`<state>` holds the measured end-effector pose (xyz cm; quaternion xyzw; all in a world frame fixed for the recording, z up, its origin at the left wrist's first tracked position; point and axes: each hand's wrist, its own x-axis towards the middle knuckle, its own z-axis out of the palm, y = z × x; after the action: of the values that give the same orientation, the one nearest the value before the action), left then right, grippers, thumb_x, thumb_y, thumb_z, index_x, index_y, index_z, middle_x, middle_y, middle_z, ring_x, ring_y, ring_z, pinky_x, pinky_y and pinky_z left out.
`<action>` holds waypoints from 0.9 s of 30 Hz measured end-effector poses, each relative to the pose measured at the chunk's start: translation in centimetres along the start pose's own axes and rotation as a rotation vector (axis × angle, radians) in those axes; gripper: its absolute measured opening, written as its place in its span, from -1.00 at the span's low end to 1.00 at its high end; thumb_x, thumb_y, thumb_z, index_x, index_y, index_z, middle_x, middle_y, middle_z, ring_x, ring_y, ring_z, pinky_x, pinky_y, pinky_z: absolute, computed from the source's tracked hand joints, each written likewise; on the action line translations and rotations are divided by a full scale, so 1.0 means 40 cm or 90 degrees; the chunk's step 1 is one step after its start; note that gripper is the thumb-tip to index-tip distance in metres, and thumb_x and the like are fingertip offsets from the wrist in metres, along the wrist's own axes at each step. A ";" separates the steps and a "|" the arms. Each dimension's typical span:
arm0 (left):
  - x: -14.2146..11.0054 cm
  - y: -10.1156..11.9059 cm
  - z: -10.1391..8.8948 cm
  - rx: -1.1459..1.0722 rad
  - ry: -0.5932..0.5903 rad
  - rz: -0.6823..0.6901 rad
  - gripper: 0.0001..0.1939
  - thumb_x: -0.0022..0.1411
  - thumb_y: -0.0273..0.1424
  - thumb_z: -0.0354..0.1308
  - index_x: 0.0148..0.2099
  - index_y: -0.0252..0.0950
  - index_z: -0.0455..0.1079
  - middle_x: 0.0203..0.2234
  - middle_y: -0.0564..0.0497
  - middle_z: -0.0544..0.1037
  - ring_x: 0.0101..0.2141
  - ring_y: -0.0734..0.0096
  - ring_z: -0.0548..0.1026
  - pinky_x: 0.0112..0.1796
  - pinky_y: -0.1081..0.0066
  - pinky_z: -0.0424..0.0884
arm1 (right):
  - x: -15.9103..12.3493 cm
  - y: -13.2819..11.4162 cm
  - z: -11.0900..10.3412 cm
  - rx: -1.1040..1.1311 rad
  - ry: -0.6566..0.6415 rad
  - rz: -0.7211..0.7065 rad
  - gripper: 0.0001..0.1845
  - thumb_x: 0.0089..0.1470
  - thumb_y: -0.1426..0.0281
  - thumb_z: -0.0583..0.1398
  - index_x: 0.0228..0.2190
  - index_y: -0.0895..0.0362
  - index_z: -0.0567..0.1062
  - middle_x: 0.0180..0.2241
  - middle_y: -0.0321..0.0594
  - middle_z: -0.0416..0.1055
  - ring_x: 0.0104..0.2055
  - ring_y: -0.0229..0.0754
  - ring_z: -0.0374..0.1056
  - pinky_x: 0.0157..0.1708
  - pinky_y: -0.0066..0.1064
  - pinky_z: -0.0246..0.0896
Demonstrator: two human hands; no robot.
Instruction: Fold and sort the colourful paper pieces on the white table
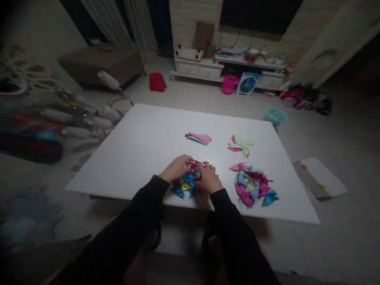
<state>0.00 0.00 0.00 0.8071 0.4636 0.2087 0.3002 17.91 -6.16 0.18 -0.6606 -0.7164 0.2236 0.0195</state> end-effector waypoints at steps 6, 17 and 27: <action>-0.013 0.021 -0.030 0.015 -0.004 -0.011 -0.77 0.27 -0.46 0.07 -0.08 -0.27 0.50 -0.16 -0.08 0.54 -0.11 0.27 0.52 -0.01 0.31 0.41 | -0.002 0.011 0.026 0.008 -0.042 0.002 0.05 -0.20 0.21 0.46 0.29 -0.10 0.19 0.28 0.04 -0.03 0.21 0.33 0.03 0.07 0.06 0.08; -0.053 -0.019 -0.070 0.118 -0.057 -0.075 -0.68 0.29 -0.31 0.10 0.03 -0.30 0.48 -0.10 -0.15 0.51 -0.08 0.18 0.50 0.01 0.28 0.39 | 0.043 -0.035 0.087 -0.036 -0.100 0.068 0.07 -0.16 0.09 0.43 0.30 -0.06 0.14 0.32 0.08 -0.06 0.29 0.51 -0.08 0.09 0.14 0.06; -0.096 -0.092 -0.117 0.178 -0.103 -0.145 -0.64 0.31 -0.24 0.07 0.07 -0.26 0.43 -0.05 -0.17 0.50 0.00 0.11 0.49 0.03 0.25 0.37 | 0.064 -0.028 0.116 -0.079 -0.106 0.056 0.15 -0.28 0.06 0.48 0.29 -0.07 0.15 0.31 0.05 -0.03 0.27 0.51 -0.08 0.09 0.17 0.06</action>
<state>-7.03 -0.58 0.70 0.7973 0.5508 0.0413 0.2434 15.03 -5.12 -4.27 -0.6705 -0.6985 0.2331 -0.0908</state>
